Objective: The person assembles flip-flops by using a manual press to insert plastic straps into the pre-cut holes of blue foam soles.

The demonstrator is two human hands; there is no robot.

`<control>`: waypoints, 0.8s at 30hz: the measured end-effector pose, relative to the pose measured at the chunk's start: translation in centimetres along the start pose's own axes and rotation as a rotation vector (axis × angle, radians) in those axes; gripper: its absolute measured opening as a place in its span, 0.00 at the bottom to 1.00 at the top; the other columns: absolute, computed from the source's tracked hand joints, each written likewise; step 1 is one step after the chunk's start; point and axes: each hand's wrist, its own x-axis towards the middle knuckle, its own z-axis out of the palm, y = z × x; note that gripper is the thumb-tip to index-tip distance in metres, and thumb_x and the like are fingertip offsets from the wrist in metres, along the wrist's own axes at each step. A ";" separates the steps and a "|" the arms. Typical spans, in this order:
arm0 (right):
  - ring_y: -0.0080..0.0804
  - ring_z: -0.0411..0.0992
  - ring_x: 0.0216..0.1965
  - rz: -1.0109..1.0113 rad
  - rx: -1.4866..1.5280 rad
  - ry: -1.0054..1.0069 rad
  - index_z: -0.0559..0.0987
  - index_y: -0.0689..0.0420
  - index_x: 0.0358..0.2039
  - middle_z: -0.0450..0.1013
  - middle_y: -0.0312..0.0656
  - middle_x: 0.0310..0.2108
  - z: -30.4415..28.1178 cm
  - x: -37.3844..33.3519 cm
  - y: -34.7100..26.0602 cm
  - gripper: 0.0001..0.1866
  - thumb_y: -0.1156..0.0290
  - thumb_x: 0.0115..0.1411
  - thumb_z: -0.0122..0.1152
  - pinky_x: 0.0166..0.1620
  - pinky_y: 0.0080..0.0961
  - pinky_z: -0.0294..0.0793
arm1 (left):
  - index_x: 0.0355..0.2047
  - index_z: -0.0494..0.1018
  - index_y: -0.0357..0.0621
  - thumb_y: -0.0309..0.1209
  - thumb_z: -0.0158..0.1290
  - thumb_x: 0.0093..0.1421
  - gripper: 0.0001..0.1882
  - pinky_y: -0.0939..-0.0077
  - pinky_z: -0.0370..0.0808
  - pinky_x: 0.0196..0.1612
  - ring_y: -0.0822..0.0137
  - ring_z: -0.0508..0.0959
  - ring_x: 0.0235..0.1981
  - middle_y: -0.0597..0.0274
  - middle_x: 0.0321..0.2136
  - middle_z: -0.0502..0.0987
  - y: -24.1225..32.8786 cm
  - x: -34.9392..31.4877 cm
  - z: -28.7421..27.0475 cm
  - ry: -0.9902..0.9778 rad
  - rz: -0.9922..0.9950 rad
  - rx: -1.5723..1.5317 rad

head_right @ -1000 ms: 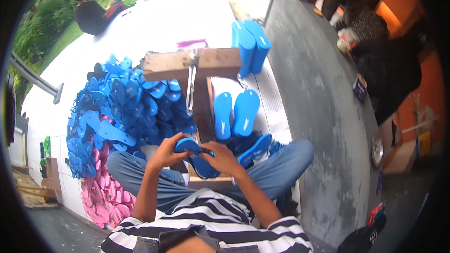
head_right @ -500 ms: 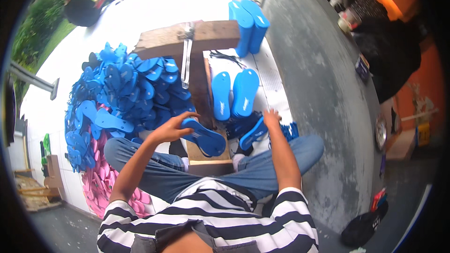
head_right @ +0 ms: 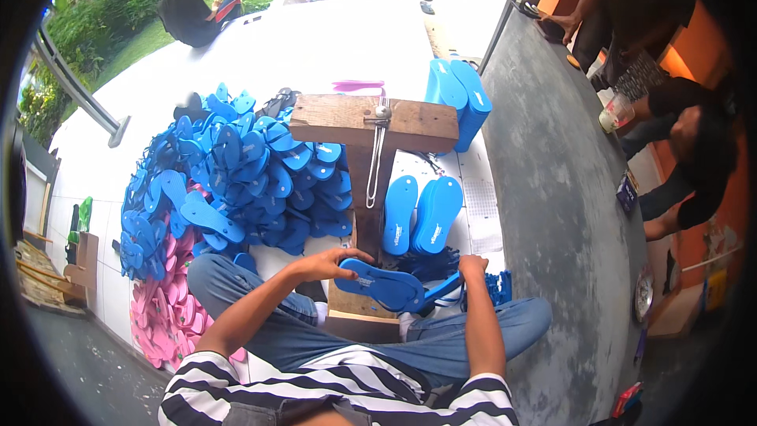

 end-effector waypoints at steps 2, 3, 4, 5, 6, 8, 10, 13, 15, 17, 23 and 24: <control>0.39 0.75 0.51 -0.015 0.005 0.030 0.82 0.44 0.44 0.78 0.37 0.47 -0.9 -1.1 0.4 0.29 0.51 0.40 0.78 0.48 0.43 0.72 | 0.62 0.64 0.48 0.27 0.57 0.57 0.31 0.71 0.67 0.58 0.67 0.72 0.52 0.59 0.50 0.74 -0.1 -0.2 0.0 -0.007 -0.002 -0.006; 0.38 0.76 0.50 -0.028 0.005 0.040 0.83 0.45 0.43 0.79 0.37 0.46 -2.8 -3.4 -0.1 0.27 0.53 0.41 0.78 0.47 0.43 0.71 | 0.63 0.62 0.49 0.25 0.57 0.55 0.34 0.69 0.65 0.59 0.65 0.72 0.52 0.57 0.51 0.73 -0.5 -0.5 -0.1 0.022 -0.027 -0.002; 0.37 0.77 0.49 -0.037 0.008 0.048 0.84 0.46 0.42 0.79 0.36 0.46 -4.2 -5.9 0.0 0.25 0.54 0.42 0.77 0.47 0.42 0.71 | 0.63 0.62 0.50 0.25 0.57 0.55 0.34 0.69 0.65 0.60 0.65 0.72 0.53 0.57 0.51 0.72 -0.5 -0.9 0.0 0.051 -0.027 0.023; 0.39 0.77 0.48 -0.050 0.054 0.100 0.83 0.49 0.42 0.80 0.39 0.44 -4.8 -7.8 0.6 0.24 0.55 0.44 0.76 0.46 0.41 0.73 | 0.63 0.62 0.50 0.24 0.57 0.54 0.35 0.69 0.64 0.60 0.65 0.72 0.53 0.57 0.51 0.72 -0.3 -1.1 0.0 0.071 -0.023 0.053; 0.41 0.77 0.47 -0.050 0.116 0.184 0.82 0.50 0.41 0.80 0.41 0.42 -5.2 -9.6 1.2 0.23 0.55 0.45 0.75 0.45 0.42 0.73 | 0.63 0.62 0.50 0.24 0.57 0.53 0.35 0.69 0.63 0.61 0.65 0.71 0.53 0.56 0.52 0.72 -0.1 -1.3 0.0 0.092 -0.021 0.085; 0.44 0.77 0.44 -0.052 0.234 0.350 0.80 0.53 0.39 0.80 0.45 0.39 -5.8 -13.5 2.3 0.21 0.55 0.48 0.73 0.43 0.42 0.74 | 0.63 0.61 0.47 0.27 0.57 0.50 0.37 0.71 0.66 0.56 0.65 0.71 0.50 0.57 0.50 0.72 -1.0 -1.3 0.1 0.078 -0.009 0.009; 0.50 0.77 0.41 -0.044 0.443 0.464 0.78 0.56 0.36 0.79 0.51 0.36 -7.0 -18.6 3.1 0.18 0.56 0.53 0.68 0.43 0.45 0.73 | 0.62 0.62 0.45 0.27 0.57 0.50 0.36 0.73 0.66 0.54 0.67 0.71 0.48 0.58 0.47 0.72 -1.5 -1.4 0.2 0.060 -0.026 -0.095; 0.54 0.77 0.36 -0.079 0.588 0.673 0.76 0.58 0.37 0.78 0.54 0.33 -8.2 -24.7 4.4 0.17 0.58 0.58 0.64 0.37 0.46 0.72 | 0.60 0.62 0.41 0.29 0.56 0.52 0.33 0.76 0.66 0.51 0.70 0.71 0.44 0.60 0.43 0.72 -1.0 -2.0 1.1 0.159 -0.018 -0.147; 0.53 0.77 0.33 -0.134 0.734 0.772 0.75 0.60 0.38 0.77 0.55 0.30 -8.4 -27.8 5.2 0.16 0.59 0.59 0.63 0.34 0.44 0.71 | 0.60 0.62 0.40 0.31 0.54 0.53 0.32 0.76 0.67 0.51 0.70 0.71 0.44 0.60 0.43 0.71 -1.0 -1.9 1.4 0.193 -0.019 -0.180; 0.45 0.76 0.29 -0.183 0.937 0.769 0.74 0.62 0.37 0.76 0.53 0.26 -8.2 -29.2 4.9 0.16 0.61 0.60 0.62 0.31 0.38 0.70 | 0.61 0.60 0.40 0.31 0.54 0.53 0.33 0.76 0.67 0.51 0.70 0.70 0.45 0.59 0.45 0.71 -1.0 -2.2 1.8 0.239 -0.037 -0.258; 0.16 0.68 0.30 -0.364 1.584 0.724 0.69 0.58 0.44 0.74 0.36 0.33 -4.9 -28.9 -0.7 0.14 0.63 0.65 0.59 0.30 0.16 0.67 | 0.65 0.48 0.46 0.21 0.50 0.51 0.41 0.70 0.70 0.54 0.66 0.73 0.49 0.54 0.50 0.70 -0.7 -2.0 3.2 0.249 0.024 -0.568; 0.16 0.67 0.32 -0.395 1.672 0.666 0.68 0.58 0.44 0.73 0.37 0.35 -4.3 -28.8 -1.8 0.15 0.63 0.65 0.59 0.31 0.15 0.66 | 0.66 0.47 0.48 0.21 0.51 0.50 0.43 0.72 0.69 0.53 0.69 0.70 0.49 0.58 0.49 0.68 0.0 -2.1 3.6 0.225 0.030 -0.649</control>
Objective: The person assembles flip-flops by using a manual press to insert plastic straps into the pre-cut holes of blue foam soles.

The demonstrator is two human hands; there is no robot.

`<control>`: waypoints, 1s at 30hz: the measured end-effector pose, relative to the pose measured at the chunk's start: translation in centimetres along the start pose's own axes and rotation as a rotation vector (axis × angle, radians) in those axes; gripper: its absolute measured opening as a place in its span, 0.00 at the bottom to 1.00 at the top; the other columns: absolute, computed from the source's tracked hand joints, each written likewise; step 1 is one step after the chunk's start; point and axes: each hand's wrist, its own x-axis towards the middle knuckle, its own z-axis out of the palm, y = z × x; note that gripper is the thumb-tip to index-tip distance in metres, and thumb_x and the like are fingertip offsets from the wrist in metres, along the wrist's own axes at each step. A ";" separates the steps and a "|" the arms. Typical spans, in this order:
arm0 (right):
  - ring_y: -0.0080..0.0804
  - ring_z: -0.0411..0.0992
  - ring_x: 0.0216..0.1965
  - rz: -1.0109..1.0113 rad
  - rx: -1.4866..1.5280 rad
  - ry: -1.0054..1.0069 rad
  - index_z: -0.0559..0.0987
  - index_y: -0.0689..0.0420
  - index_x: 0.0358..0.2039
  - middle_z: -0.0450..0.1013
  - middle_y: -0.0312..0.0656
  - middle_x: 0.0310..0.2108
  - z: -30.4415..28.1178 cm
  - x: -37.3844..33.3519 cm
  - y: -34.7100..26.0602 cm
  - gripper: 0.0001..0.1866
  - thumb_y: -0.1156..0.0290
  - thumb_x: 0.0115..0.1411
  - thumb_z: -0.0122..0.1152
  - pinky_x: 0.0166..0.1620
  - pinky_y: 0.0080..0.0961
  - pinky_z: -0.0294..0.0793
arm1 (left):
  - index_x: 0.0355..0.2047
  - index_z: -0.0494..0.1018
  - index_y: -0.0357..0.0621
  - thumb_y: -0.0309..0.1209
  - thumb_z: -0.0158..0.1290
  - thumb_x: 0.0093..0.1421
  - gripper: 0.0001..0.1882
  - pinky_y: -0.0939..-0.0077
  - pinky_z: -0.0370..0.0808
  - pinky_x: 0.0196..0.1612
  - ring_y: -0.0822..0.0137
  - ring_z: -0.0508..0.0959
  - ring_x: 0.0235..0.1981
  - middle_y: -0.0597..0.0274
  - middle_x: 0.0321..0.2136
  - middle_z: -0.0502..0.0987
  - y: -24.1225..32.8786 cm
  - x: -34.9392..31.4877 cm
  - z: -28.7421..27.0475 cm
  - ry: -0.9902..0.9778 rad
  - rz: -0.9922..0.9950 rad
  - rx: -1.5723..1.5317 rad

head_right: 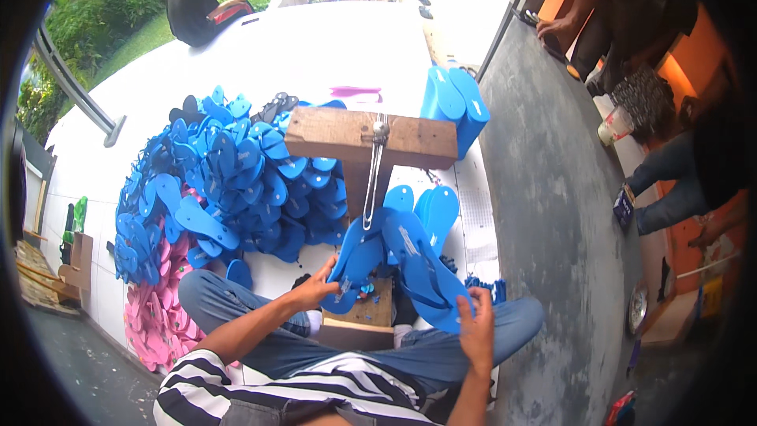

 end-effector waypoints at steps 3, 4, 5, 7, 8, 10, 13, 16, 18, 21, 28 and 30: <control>0.15 0.65 0.33 0.015 0.173 0.022 0.66 0.57 0.45 0.71 0.36 0.35 2.7 -1.5 1.2 0.16 0.63 0.65 0.60 0.32 0.13 0.64 | 0.65 0.49 0.49 0.23 0.50 0.58 0.36 0.66 0.76 0.48 0.61 0.79 0.43 0.50 0.47 0.72 -0.6 -0.4 1.0 0.103 0.074 -0.015; 0.15 0.64 0.33 0.012 0.197 0.033 0.66 0.57 0.45 0.71 0.35 0.35 3.3 -1.8 1.0 0.16 0.63 0.65 0.60 0.32 0.12 0.63 | 0.65 0.48 0.47 0.24 0.49 0.62 0.33 0.64 0.80 0.44 0.59 0.82 0.39 0.47 0.46 0.73 -0.5 -0.3 1.4 0.084 0.111 -0.044; 0.15 0.64 0.33 0.008 0.221 0.044 0.66 0.57 0.46 0.70 0.35 0.35 3.8 -2.3 0.9 0.17 0.63 0.65 0.60 0.33 0.12 0.63 | 0.62 0.52 0.45 0.33 0.51 0.66 0.29 0.66 0.81 0.42 0.60 0.81 0.37 0.48 0.44 0.74 -0.9 -0.3 1.5 0.094 0.129 -0.059; 0.15 0.63 0.32 -0.040 0.237 0.100 0.65 0.57 0.46 0.69 0.34 0.34 4.4 -2.9 0.7 0.17 0.63 0.65 0.61 0.32 0.12 0.62 | 0.61 0.54 0.44 0.38 0.50 0.67 0.27 0.63 0.80 0.44 0.58 0.81 0.38 0.48 0.43 0.74 -1.5 -0.1 1.4 0.072 0.120 -0.134; 0.15 0.62 0.32 -0.064 0.244 0.126 0.65 0.57 0.46 0.68 0.34 0.34 4.5 -3.3 0.7 0.17 0.64 0.65 0.61 0.32 0.13 0.62 | 0.60 0.55 0.43 0.40 0.50 0.67 0.27 0.61 0.80 0.44 0.58 0.81 0.39 0.49 0.43 0.74 -1.9 -0.1 1.5 0.062 0.117 -0.172; 0.17 0.63 0.33 -0.072 0.209 0.185 0.65 0.57 0.45 0.68 0.35 0.34 4.4 -4.1 0.9 0.18 0.63 0.64 0.61 0.34 0.14 0.62 | 0.58 0.57 0.42 0.45 0.47 0.68 0.26 0.60 0.81 0.44 0.57 0.80 0.39 0.49 0.43 0.74 -2.6 0.0 2.3 0.082 0.154 -0.210; 0.19 0.64 0.32 -0.126 0.142 0.212 0.66 0.59 0.44 0.69 0.36 0.34 3.7 -5.6 1.4 0.18 0.64 0.63 0.62 0.35 0.16 0.64 | 0.58 0.58 0.42 0.47 0.44 0.69 0.26 0.63 0.81 0.43 0.59 0.80 0.40 0.50 0.44 0.74 -3.7 -0.1 3.6 0.132 0.184 -0.310; 0.20 0.67 0.29 -0.253 0.001 0.130 0.67 0.60 0.43 0.71 0.38 0.30 3.4 -7.1 2.1 0.18 0.65 0.61 0.64 0.32 0.18 0.67 | 0.58 0.59 0.44 0.48 0.43 0.69 0.26 0.68 0.80 0.43 0.63 0.79 0.42 0.54 0.46 0.74 -5.0 -0.2 4.5 0.254 0.233 -0.282; 0.24 0.69 0.25 -0.325 -0.156 0.083 0.67 0.61 0.42 0.72 0.39 0.26 3.7 -7.7 1.7 0.17 0.66 0.60 0.64 0.30 0.22 0.70 | 0.59 0.60 0.44 0.49 0.42 0.69 0.26 0.70 0.78 0.46 0.65 0.77 0.46 0.56 0.48 0.73 -5.1 -0.4 5.3 0.398 0.260 -0.215; 0.24 0.70 0.26 -0.302 -0.197 0.043 0.68 0.63 0.43 0.72 0.40 0.27 4.7 -8.1 1.9 0.16 0.68 0.61 0.62 0.31 0.23 0.71 | 0.60 0.59 0.43 0.55 0.40 0.68 0.31 0.64 0.75 0.54 0.62 0.75 0.51 0.55 0.52 0.71 -6.3 -0.2 5.1 0.369 0.278 -0.321; 0.19 0.67 0.35 -0.005 0.121 -0.104 0.72 0.62 0.43 0.71 0.36 0.34 8.2 -5.9 1.5 0.15 0.62 0.67 0.56 0.41 0.17 0.67 | 0.60 0.59 0.37 0.59 0.47 0.63 0.40 0.72 0.70 0.51 0.64 0.73 0.49 0.52 0.51 0.71 -5.1 -1.2 5.7 0.474 0.560 0.227; 0.18 0.66 0.34 0.071 0.135 -0.102 0.73 0.62 0.41 0.71 0.35 0.33 9.2 -4.8 2.9 0.18 0.57 0.66 0.57 0.39 0.17 0.67 | 0.61 0.59 0.35 0.60 0.51 0.60 0.43 0.72 0.71 0.49 0.63 0.74 0.48 0.49 0.50 0.72 -4.6 -1.6 4.8 0.498 0.592 0.383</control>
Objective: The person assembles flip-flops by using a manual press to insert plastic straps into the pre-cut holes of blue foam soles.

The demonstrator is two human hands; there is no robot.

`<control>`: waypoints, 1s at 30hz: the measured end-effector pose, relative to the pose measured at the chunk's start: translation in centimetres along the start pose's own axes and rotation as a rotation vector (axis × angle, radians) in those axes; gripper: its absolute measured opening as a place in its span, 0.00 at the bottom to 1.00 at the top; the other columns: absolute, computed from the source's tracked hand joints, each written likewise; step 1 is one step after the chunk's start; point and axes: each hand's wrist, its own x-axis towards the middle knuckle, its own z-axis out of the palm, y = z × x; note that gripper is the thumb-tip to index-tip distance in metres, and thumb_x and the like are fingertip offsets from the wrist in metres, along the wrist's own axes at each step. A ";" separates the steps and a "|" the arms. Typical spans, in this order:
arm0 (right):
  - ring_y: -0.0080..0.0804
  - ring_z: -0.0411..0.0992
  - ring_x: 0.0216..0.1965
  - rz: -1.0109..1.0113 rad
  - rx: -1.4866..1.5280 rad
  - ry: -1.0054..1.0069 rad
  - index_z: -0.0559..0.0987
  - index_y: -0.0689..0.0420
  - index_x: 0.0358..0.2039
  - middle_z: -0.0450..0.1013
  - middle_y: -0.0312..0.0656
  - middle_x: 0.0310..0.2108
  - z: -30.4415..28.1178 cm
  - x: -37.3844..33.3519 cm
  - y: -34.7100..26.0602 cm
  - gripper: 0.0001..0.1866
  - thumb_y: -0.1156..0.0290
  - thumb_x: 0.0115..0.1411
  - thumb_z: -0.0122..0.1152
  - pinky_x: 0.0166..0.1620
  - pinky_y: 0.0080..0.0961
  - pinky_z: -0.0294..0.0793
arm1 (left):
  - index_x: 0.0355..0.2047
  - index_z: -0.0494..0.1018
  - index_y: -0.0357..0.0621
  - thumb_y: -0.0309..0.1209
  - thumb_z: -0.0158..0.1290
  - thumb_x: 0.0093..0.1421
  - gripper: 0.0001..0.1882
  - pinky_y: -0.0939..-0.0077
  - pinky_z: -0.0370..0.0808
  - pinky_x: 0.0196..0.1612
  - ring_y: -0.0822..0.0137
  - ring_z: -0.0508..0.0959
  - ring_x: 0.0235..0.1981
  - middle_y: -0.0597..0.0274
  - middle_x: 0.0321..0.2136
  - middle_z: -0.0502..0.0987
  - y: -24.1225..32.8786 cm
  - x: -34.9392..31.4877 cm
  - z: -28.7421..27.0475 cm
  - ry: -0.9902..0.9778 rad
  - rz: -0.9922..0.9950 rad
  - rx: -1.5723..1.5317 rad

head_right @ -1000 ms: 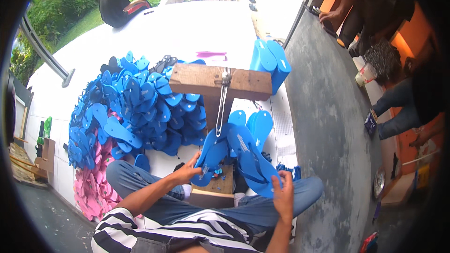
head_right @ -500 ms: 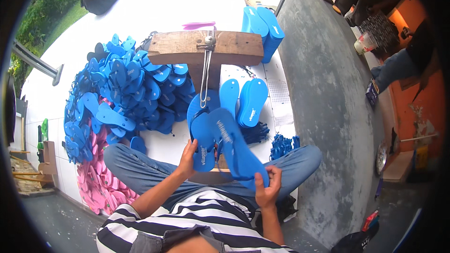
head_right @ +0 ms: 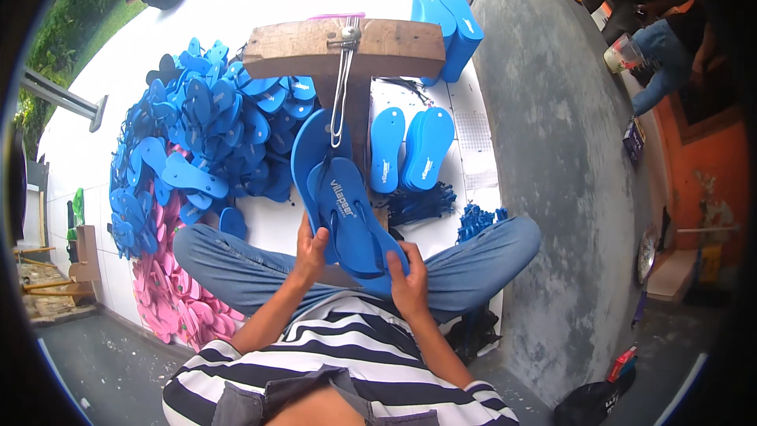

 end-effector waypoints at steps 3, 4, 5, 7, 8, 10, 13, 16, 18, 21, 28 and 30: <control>0.16 0.66 0.32 -0.028 0.084 -0.011 0.75 0.61 0.40 0.71 0.33 0.30 0.3 1.9 2.2 0.21 0.53 0.65 0.58 0.36 0.15 0.66 | 0.60 0.59 0.33 0.57 0.55 0.59 0.43 0.69 0.74 0.45 0.63 0.77 0.40 0.49 0.41 0.76 3.1 1.0 -0.2 -0.060 0.119 0.053; 0.16 0.66 0.31 -0.060 0.124 -0.017 0.75 0.61 0.40 0.71 0.32 0.29 0.4 2.4 2.5 0.21 0.52 0.65 0.59 0.34 0.15 0.66 | 0.60 0.59 0.34 0.56 0.56 0.59 0.43 0.69 0.74 0.44 0.62 0.77 0.38 0.49 0.39 0.77 3.4 1.2 -0.3 -0.075 0.154 0.063; 0.14 0.65 0.29 -0.139 0.119 -0.007 0.76 0.61 0.40 0.71 0.31 0.28 0.5 2.5 2.6 0.21 0.52 0.64 0.60 0.30 0.13 0.65 | 0.61 0.58 0.34 0.56 0.57 0.58 0.43 0.70 0.73 0.47 0.64 0.76 0.43 0.51 0.43 0.75 3.5 1.2 -0.3 -0.041 0.115 0.029; 0.14 0.66 0.32 -0.078 0.065 -0.076 0.75 0.62 0.39 0.72 0.32 0.30 0.1 1.8 1.4 0.16 0.59 0.66 0.58 0.35 0.14 0.66 | 0.62 0.58 0.35 0.56 0.58 0.58 0.44 0.71 0.71 0.50 0.64 0.74 0.47 0.53 0.47 0.73 3.3 1.1 -0.3 0.035 0.017 -0.101; 0.15 0.67 0.33 -0.047 0.039 -0.109 0.75 0.63 0.39 0.73 0.32 0.31 -0.1 1.6 1.0 0.14 0.63 0.67 0.57 0.38 0.14 0.67 | 0.62 0.57 0.35 0.56 0.58 0.57 0.45 0.71 0.70 0.52 0.65 0.73 0.48 0.53 0.50 0.72 3.2 1.0 -0.3 0.071 -0.032 -0.167; 0.15 0.67 0.34 -0.030 0.069 -0.155 0.76 0.63 0.38 0.73 0.32 0.32 -0.4 1.6 1.0 0.15 0.61 0.66 0.58 0.38 0.15 0.67 | 0.64 0.55 0.36 0.59 0.55 0.58 0.47 0.73 0.67 0.55 0.65 0.70 0.52 0.55 0.52 0.69 3.0 0.7 -0.4 0.025 -0.071 -0.196; 0.15 0.67 0.33 -0.043 0.117 -0.139 0.77 0.62 0.37 0.73 0.32 0.31 -0.1 2.3 0.2 0.15 0.61 0.65 0.60 0.38 0.15 0.67 | 0.66 0.52 0.35 0.65 0.48 0.60 0.49 0.69 0.63 0.59 0.63 0.67 0.55 0.53 0.54 0.68 0.5 0.6 -1.0 -0.105 -0.071 -0.126; 0.15 0.66 0.32 -0.059 0.171 -0.052 0.77 0.62 0.36 0.72 0.31 0.30 1.8 3.6 0.6 0.15 0.60 0.65 0.60 0.37 0.15 0.66 | 0.65 0.52 0.34 0.65 0.46 0.60 0.49 0.67 0.61 0.62 0.61 0.65 0.58 0.52 0.56 0.66 -0.1 -0.5 0.1 -0.136 -0.109 -0.049; 0.15 0.66 0.31 -0.066 0.157 -0.024 0.77 0.62 0.37 0.72 0.31 0.29 3.0 3.9 0.7 0.15 0.60 0.65 0.60 0.37 0.14 0.66 | 0.65 0.53 0.34 0.66 0.48 0.59 0.50 0.67 0.62 0.61 0.61 0.66 0.58 0.51 0.57 0.66 -0.3 0.0 -0.6 -0.131 -0.145 -0.136; 0.14 0.66 0.31 -0.149 0.095 -0.049 0.77 0.61 0.36 0.72 0.31 0.29 4.0 4.8 0.0 0.14 0.61 0.66 0.59 0.36 0.14 0.65 | 0.64 0.54 0.34 0.67 0.51 0.56 0.52 0.67 0.63 0.60 0.61 0.67 0.57 0.51 0.56 0.67 0.8 0.6 -2.3 -0.234 -0.221 -0.184; 0.14 0.66 0.32 -0.078 0.256 0.051 0.75 0.58 0.35 0.72 0.30 0.29 7.4 6.3 1.8 0.09 0.65 0.65 0.59 0.37 0.14 0.65 | 0.61 0.59 0.34 0.52 0.62 0.54 0.45 0.70 0.71 0.53 0.63 0.74 0.48 0.52 0.48 0.73 1.2 -0.5 -1.3 -0.080 -0.223 -0.136; 0.14 0.66 0.33 -0.075 0.230 -0.046 0.74 0.58 0.34 0.71 0.31 0.30 6.9 7.1 0.9 0.08 0.67 0.64 0.61 0.38 0.14 0.64 | 0.59 0.61 0.34 0.46 0.64 0.54 0.41 0.72 0.72 0.52 0.64 0.75 0.46 0.55 0.45 0.75 3.3 -1.2 -2.7 -0.180 -0.379 -0.275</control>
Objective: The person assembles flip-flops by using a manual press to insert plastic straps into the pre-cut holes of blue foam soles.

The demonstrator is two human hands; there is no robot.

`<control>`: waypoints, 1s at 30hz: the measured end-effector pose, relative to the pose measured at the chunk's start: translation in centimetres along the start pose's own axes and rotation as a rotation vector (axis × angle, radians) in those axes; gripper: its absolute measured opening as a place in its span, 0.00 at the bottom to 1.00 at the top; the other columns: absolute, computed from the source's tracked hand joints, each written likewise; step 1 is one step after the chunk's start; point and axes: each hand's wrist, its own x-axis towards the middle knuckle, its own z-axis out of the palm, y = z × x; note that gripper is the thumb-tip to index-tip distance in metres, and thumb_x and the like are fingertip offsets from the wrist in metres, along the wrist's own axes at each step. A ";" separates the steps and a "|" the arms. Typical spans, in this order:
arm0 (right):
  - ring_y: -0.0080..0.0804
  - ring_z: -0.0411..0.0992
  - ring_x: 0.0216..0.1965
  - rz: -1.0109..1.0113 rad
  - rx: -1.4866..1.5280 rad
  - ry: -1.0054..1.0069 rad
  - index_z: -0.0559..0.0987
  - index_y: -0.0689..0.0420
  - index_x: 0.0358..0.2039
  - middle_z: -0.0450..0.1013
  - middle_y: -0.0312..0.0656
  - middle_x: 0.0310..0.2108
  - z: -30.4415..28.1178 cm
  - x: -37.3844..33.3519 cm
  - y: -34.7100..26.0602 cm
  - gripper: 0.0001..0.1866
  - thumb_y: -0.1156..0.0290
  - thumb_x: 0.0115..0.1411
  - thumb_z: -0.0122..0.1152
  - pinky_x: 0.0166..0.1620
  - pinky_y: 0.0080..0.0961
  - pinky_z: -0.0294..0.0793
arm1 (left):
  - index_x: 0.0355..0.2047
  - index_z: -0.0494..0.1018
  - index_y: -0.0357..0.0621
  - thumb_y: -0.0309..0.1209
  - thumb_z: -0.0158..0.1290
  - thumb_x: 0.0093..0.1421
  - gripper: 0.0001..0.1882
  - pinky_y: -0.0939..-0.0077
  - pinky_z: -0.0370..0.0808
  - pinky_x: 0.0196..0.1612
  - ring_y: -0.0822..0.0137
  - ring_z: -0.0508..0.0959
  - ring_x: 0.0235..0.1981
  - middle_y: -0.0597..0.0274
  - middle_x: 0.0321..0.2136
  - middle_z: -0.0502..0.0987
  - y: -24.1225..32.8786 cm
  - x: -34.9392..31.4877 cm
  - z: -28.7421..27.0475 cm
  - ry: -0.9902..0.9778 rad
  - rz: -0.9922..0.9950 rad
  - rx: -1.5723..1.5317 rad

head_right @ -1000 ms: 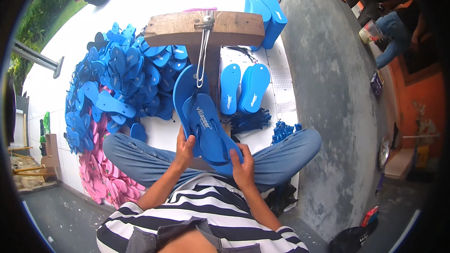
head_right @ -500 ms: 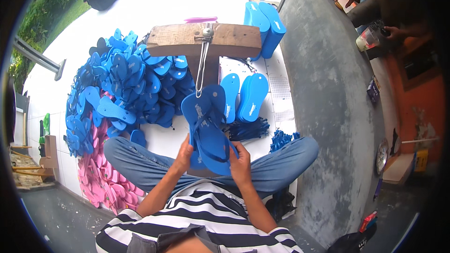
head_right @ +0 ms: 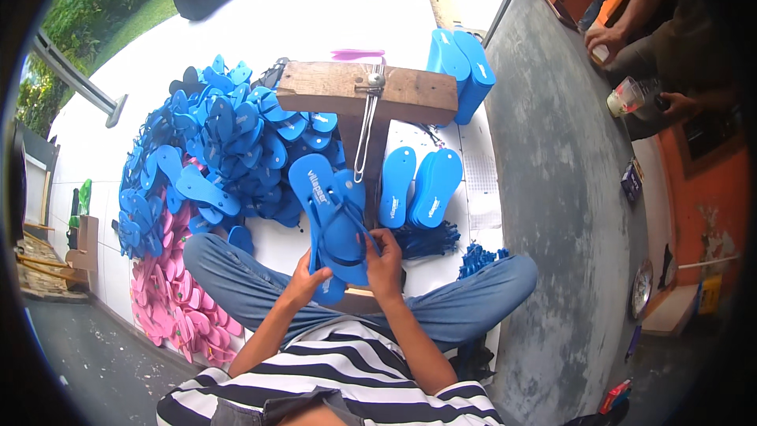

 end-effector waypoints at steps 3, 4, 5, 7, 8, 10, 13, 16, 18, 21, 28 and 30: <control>0.14 0.64 0.32 -0.066 0.044 0.077 0.73 0.57 0.35 0.70 0.31 0.31 1.3 0.6 1.0 0.09 0.66 0.63 0.62 0.36 0.15 0.63 | 0.57 0.63 0.35 0.41 0.66 0.54 0.37 0.71 0.76 0.47 0.67 0.78 0.43 0.57 0.44 0.76 -1.6 0.3 0.0 0.086 0.099 0.047; 0.14 0.64 0.32 -0.069 0.044 0.095 0.73 0.57 0.35 0.69 0.30 0.30 2.1 0.4 0.9 0.09 0.66 0.63 0.62 0.36 0.15 0.63 | 0.57 0.62 0.36 0.42 0.66 0.53 0.38 0.69 0.78 0.46 0.68 0.78 0.42 0.56 0.44 0.76 -2.3 0.5 0.4 0.166 0.142 0.087; 0.14 0.64 0.32 -0.073 0.043 0.114 0.73 0.57 0.35 0.69 0.30 0.30 2.8 0.2 0.7 0.09 0.66 0.64 0.62 0.36 0.15 0.63 | 0.57 0.63 0.36 0.36 0.65 0.55 0.34 0.71 0.75 0.50 0.68 0.77 0.45 0.57 0.45 0.76 -2.6 0.4 0.7 0.227 0.086 0.001; 0.14 0.63 0.33 -0.070 0.013 0.092 0.73 0.57 0.38 0.68 0.30 0.32 3.2 0.1 0.7 0.09 0.65 0.66 0.59 0.37 0.14 0.62 | 0.57 0.64 0.36 0.35 0.64 0.55 0.33 0.72 0.73 0.52 0.68 0.76 0.46 0.57 0.46 0.76 -3.4 0.6 0.2 0.268 0.110 -0.029; 0.14 0.63 0.34 -0.067 0.006 0.054 0.72 0.57 0.39 0.68 0.30 0.33 3.3 0.4 0.7 0.09 0.65 0.67 0.57 0.37 0.14 0.62 | 0.57 0.64 0.36 0.34 0.64 0.55 0.33 0.72 0.72 0.52 0.68 0.76 0.46 0.57 0.46 0.76 -3.6 0.7 -0.1 0.288 0.121 -0.044; 0.14 0.63 0.35 -0.044 -0.007 -0.012 0.72 0.56 0.41 0.68 0.30 0.35 2.9 0.6 0.9 0.09 0.64 0.68 0.54 0.37 0.14 0.63 | 0.54 0.66 0.35 0.35 0.65 0.55 0.31 0.73 0.73 0.51 0.69 0.76 0.45 0.57 0.44 0.77 -1.7 1.3 -0.3 0.321 0.176 0.037; 0.17 0.66 0.36 -0.017 0.018 -0.034 0.71 0.54 0.46 0.69 0.32 0.37 1.5 0.5 2.5 0.10 0.64 0.69 0.51 0.36 0.15 0.66 | 0.53 0.67 0.35 0.35 0.65 0.55 0.30 0.73 0.73 0.50 0.68 0.77 0.44 0.55 0.43 0.77 0.4 3.8 -1.9 0.368 0.299 0.124; 0.18 0.69 0.36 0.046 0.061 -0.032 0.69 0.54 0.47 0.71 0.33 0.37 -0.2 0.1 3.7 0.10 0.66 0.68 0.51 0.36 0.16 0.68 | 0.51 0.68 0.34 0.36 0.65 0.54 0.29 0.73 0.73 0.50 0.67 0.77 0.44 0.52 0.43 0.77 4.8 7.7 -4.4 0.424 0.467 0.249; 0.18 0.69 0.34 0.068 0.070 -0.033 0.69 0.54 0.47 0.71 0.33 0.36 -1.0 0.1 3.9 0.10 0.67 0.68 0.51 0.35 0.16 0.68 | 0.51 0.68 0.32 0.40 0.66 0.53 0.32 0.72 0.72 0.51 0.63 0.77 0.44 0.50 0.44 0.77 6.6 11.8 -7.9 0.557 0.576 0.470; 0.18 0.69 0.31 0.074 0.063 -0.029 0.69 0.56 0.47 0.72 0.34 0.32 -1.5 0.3 4.0 0.09 0.69 0.68 0.51 0.33 0.16 0.68 | 0.53 0.68 0.32 0.49 0.66 0.50 0.39 0.67 0.72 0.51 0.56 0.78 0.46 0.46 0.46 0.77 10.7 16.4 -11.4 0.673 0.622 0.540; 0.19 0.70 0.30 0.081 0.021 -0.049 0.70 0.58 0.45 0.72 0.35 0.30 -2.7 0.2 4.8 0.09 0.69 0.67 0.52 0.32 0.15 0.69 | 0.40 0.78 0.33 0.62 0.62 0.48 0.38 0.59 0.74 0.45 0.47 0.80 0.42 0.41 0.37 0.81 9.0 21.6 -22.2 0.916 0.221 0.751; 0.19 0.71 0.29 0.094 0.012 -0.053 0.71 0.58 0.43 0.73 0.35 0.29 -2.9 0.0 4.6 0.08 0.68 0.67 0.52 0.32 0.16 0.69 | 0.43 0.77 0.31 0.65 0.60 0.47 0.43 0.59 0.72 0.49 0.47 0.79 0.45 0.40 0.39 0.80 9.1 22.6 -25.2 1.066 0.283 0.645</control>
